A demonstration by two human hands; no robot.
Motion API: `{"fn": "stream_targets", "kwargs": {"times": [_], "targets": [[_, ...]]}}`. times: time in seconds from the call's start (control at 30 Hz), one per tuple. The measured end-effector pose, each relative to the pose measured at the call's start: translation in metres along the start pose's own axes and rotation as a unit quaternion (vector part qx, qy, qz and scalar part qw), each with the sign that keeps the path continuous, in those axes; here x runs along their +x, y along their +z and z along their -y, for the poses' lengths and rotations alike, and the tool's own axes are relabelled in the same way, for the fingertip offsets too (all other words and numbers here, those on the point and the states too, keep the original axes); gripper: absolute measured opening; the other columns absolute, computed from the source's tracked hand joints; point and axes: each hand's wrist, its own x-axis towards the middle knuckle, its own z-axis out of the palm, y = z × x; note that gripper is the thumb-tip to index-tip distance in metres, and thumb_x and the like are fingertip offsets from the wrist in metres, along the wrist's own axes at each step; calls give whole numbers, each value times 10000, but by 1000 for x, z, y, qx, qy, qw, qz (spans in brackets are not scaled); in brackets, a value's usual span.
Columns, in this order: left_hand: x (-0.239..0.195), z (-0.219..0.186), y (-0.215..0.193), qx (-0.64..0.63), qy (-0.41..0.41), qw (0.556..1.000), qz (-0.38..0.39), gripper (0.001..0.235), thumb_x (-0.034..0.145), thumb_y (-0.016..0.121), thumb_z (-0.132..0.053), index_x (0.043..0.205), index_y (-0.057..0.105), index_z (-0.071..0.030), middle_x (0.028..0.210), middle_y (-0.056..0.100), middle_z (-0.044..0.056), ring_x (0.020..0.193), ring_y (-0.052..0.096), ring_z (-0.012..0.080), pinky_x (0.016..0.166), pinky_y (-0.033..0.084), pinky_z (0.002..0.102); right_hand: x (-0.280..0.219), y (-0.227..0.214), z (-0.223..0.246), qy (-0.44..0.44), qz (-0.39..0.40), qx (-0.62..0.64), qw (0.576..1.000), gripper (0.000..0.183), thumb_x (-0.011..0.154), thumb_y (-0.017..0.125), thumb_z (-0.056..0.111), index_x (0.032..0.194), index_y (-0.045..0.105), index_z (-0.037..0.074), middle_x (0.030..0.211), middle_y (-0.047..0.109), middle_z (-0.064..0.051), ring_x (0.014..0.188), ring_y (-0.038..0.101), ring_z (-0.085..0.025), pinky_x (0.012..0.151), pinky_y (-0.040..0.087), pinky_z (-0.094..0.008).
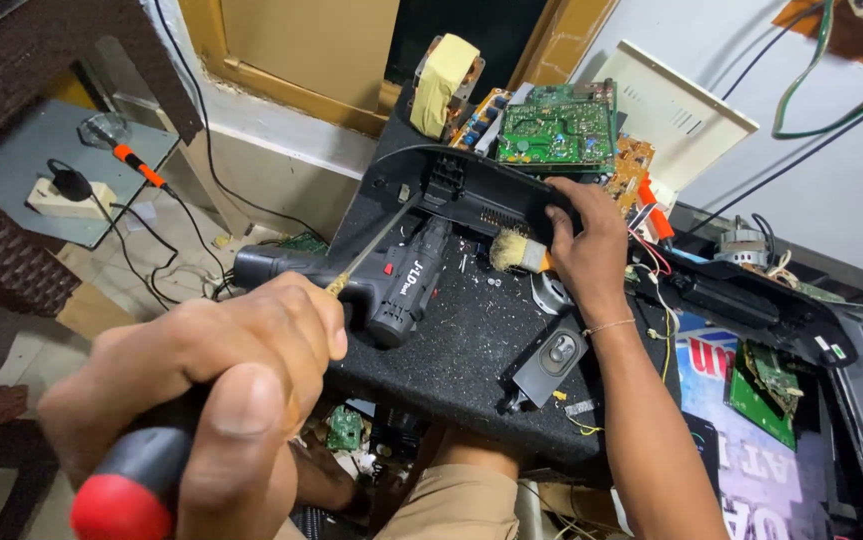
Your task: The person uses a screwdriver to pry open a black plastic casing and then uses a brush to clean dust from the interior components. The person handles the casing and a small motor-like component during the process.
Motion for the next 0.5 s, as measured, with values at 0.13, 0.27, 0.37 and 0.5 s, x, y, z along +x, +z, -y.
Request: {"fn": "stream_targets", "kwargs": {"times": [0.13, 0.27, 0.37, 0.5], "targets": [[0, 6, -5, -15, 9, 999, -28, 297, 954, 425, -238, 694, 344, -121, 482, 298, -22, 393, 260, 94, 501, 346, 306, 2, 2, 0, -6, -5, 1, 1000, 323, 924, 681, -49, 1235, 705, 35, 1044, 720, -116, 965, 656, -280, 884, 532, -430], [3, 35, -10, -40, 15, 998, -55, 221, 997, 408, -180, 816, 298, -116, 521, 261, 31, 448, 230, 135, 537, 367, 353, 1, 3, -1, -1, -3, -3, 1000, 321, 930, 691, -39, 1242, 703, 38, 1041, 720, -113, 962, 655, -267, 894, 536, -424], [-2, 50, -13, -98, -1, 992, -84, 232, 1049, 464, -288, 898, 329, -176, 535, 299, 0, 460, 277, 125, 656, 461, 351, 3, 2, -2, 3, -2, -6, 1000, 329, 927, 704, -32, 1248, 701, 40, 1041, 715, -112, 962, 650, -266, 890, 539, -419], [-14, 49, -22, -112, -15, 985, -127, 182, 979, 468, -209, 832, 364, -179, 517, 291, -3, 463, 263, 119, 671, 452, 323, 1, 3, -1, 1, -5, -3, 1000, 328, 915, 693, -50, 1233, 706, 30, 1057, 720, -122, 972, 661, -282, 876, 543, -425]]}}
